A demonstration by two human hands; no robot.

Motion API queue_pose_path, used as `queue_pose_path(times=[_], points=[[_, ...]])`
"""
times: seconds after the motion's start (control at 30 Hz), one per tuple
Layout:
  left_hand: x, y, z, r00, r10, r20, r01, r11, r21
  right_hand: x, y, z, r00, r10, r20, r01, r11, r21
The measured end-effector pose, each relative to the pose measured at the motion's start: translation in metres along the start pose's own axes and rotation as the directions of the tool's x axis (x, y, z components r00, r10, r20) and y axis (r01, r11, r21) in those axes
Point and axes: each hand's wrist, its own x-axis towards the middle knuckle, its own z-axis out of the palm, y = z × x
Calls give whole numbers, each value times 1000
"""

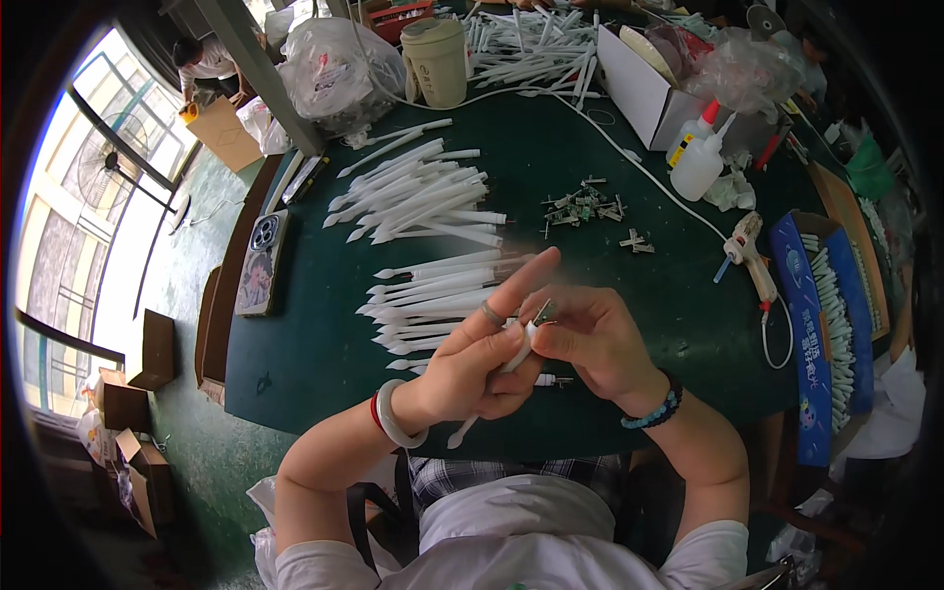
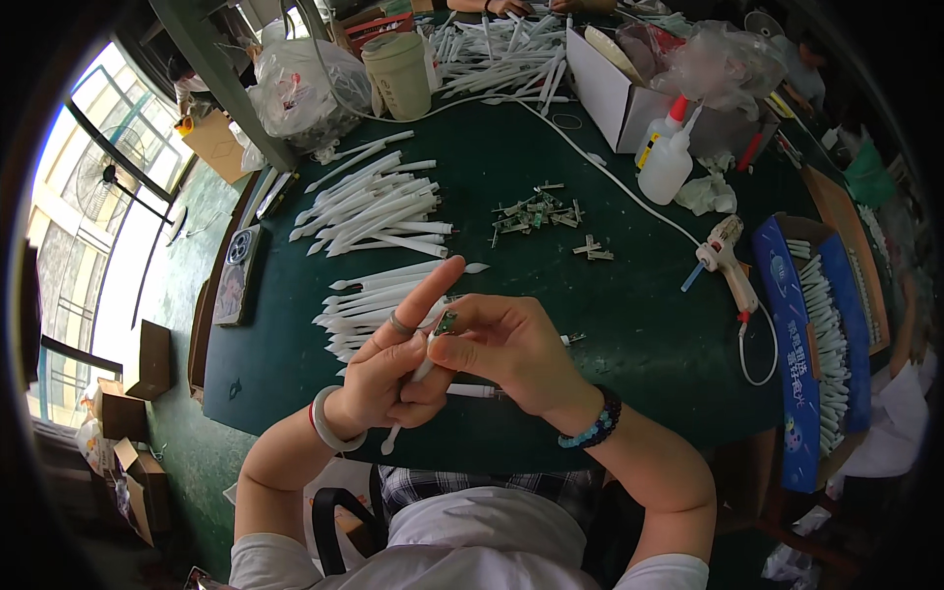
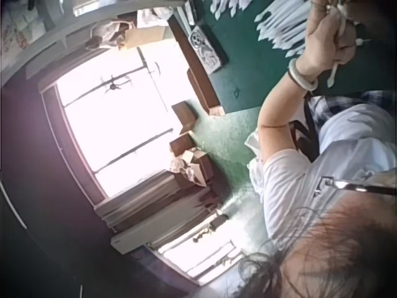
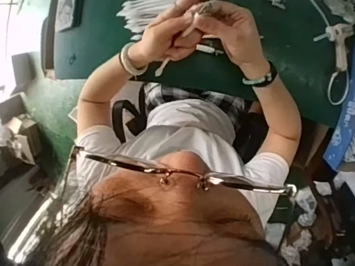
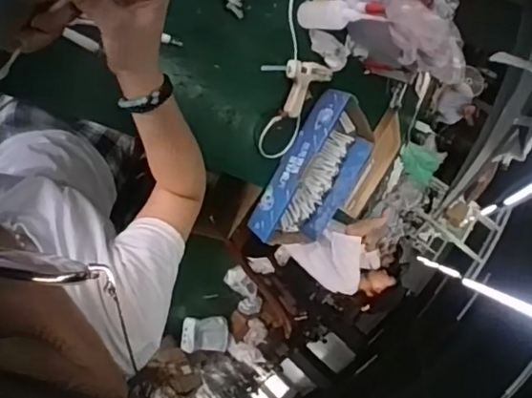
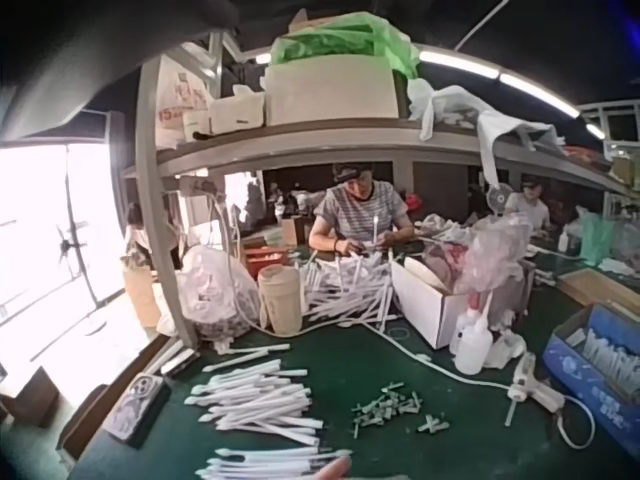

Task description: Assembling small white tubular components by attaching metal clips to them at a factory workbench.

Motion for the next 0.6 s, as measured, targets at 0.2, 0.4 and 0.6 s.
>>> queue_pose_path(times=[0.2, 0.4, 0.6], points=[[2, 15, -15, 983, -153, 106, 120, 957, 262, 4, -2, -19, 994, 67, 91, -61, 996, -73], [7, 54, -71, 925, 356, 135, 62, -491, 869, 13, -56, -71, 951, -256, -175, -83, 335, -938], [21, 48, -73, 948, 311, 74, 26, -306, 952, 18, -35, -112, 969, -247, 3, -67, -273, -960]])
